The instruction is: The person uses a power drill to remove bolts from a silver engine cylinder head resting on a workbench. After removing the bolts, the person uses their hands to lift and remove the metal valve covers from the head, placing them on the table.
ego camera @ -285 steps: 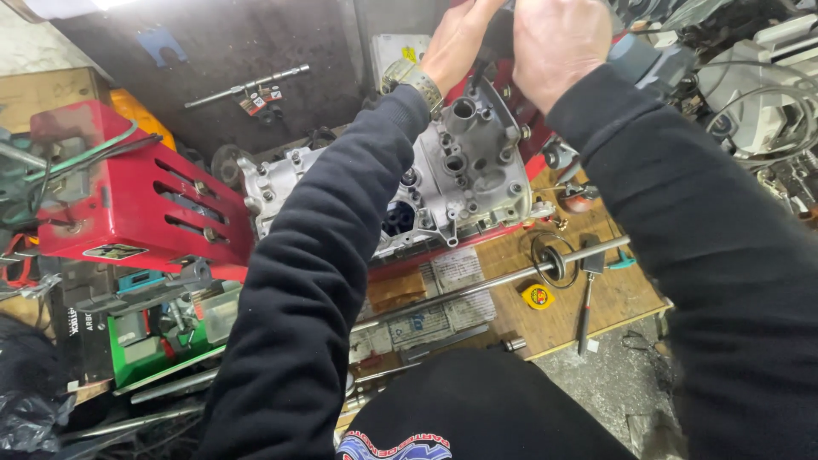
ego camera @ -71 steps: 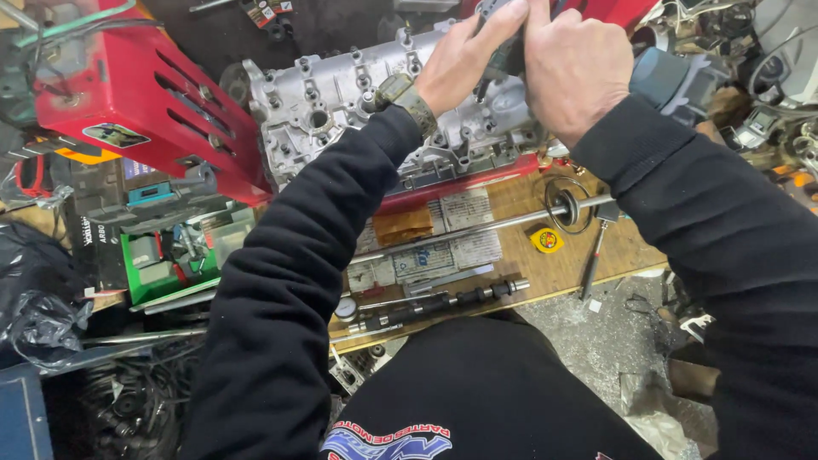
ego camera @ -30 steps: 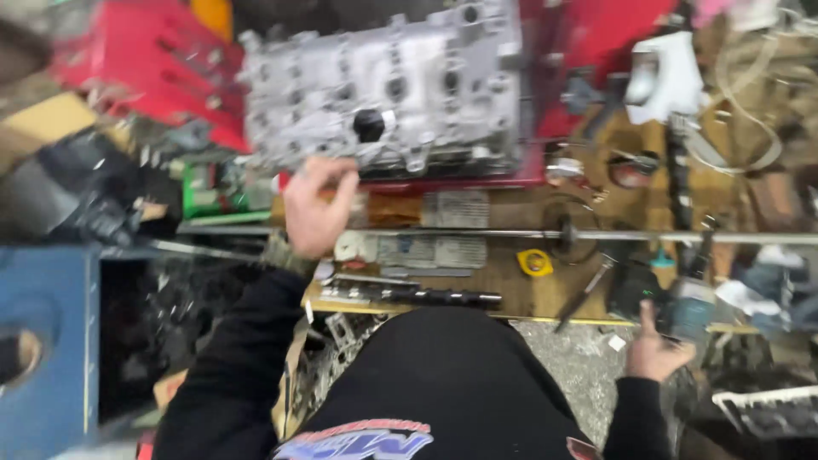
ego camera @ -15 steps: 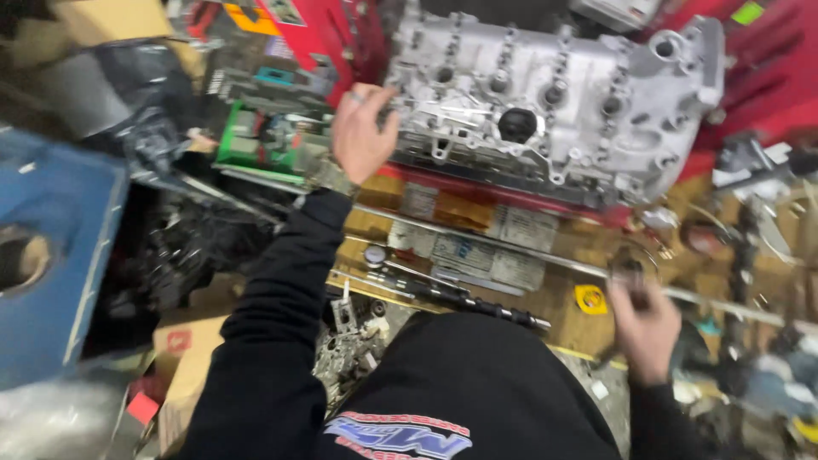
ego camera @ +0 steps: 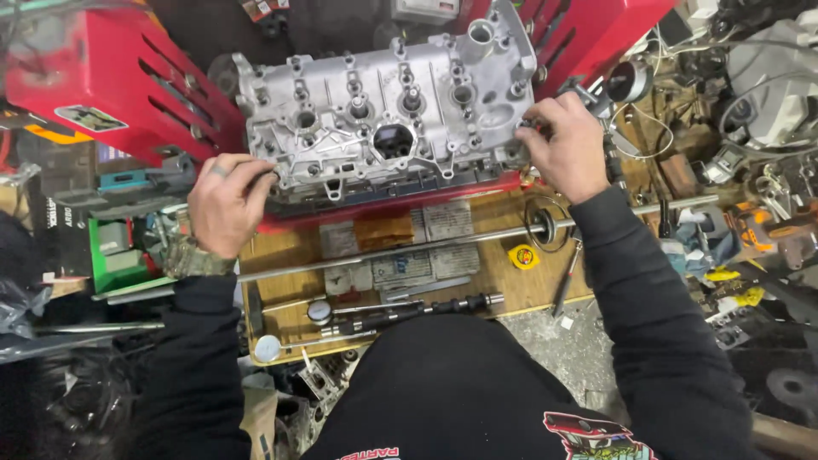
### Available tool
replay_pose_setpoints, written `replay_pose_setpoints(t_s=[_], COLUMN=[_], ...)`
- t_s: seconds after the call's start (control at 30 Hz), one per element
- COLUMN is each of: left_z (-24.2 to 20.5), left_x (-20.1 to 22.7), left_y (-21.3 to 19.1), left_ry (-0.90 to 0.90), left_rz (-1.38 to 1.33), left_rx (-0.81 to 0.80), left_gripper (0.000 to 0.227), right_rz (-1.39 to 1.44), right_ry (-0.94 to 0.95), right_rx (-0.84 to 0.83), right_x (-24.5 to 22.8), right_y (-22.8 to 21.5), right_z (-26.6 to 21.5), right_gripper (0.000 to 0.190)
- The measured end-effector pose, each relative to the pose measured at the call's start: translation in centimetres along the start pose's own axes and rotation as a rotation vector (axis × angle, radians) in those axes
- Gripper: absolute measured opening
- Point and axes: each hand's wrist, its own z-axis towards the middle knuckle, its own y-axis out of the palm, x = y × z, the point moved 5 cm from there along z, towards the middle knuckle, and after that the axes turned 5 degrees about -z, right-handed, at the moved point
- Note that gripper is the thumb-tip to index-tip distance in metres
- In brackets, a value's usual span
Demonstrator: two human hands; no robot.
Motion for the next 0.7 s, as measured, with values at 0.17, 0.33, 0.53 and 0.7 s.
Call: replay_pose_setpoints(t_s=[0.17,0.33,0.53,0.7], left_z=[2.1,1.6,1.3,3.5], left_x=[1.6,-1.7,-6.1,-3.5], left_y=[-2.8,-1.1,2.1,0.9], left_ry=[-0.351,-0.726,-0.887,-0.428], left_rz=[-0.742,-1.154,-1.21,-0.373], left_rx=[0.254,0.316,0.287,0.073], left_gripper=[0.012,0.021,0.025,0.021], right_rz=[0.339,0.44,0.774,1.476], right_ry=[-0.063,-0.081,-0.034,0.513], right_rx=[0.107,-0.006,-0.126,-0.132], right_x=[-0.6,0.3,-1.5,-1.9], right_y=[-0.8,-1.8,-5.7,-2.2], right_z=[0.1,1.5,3.1,2.8], right_gripper=[0.019,0.027,0.025,0.025])
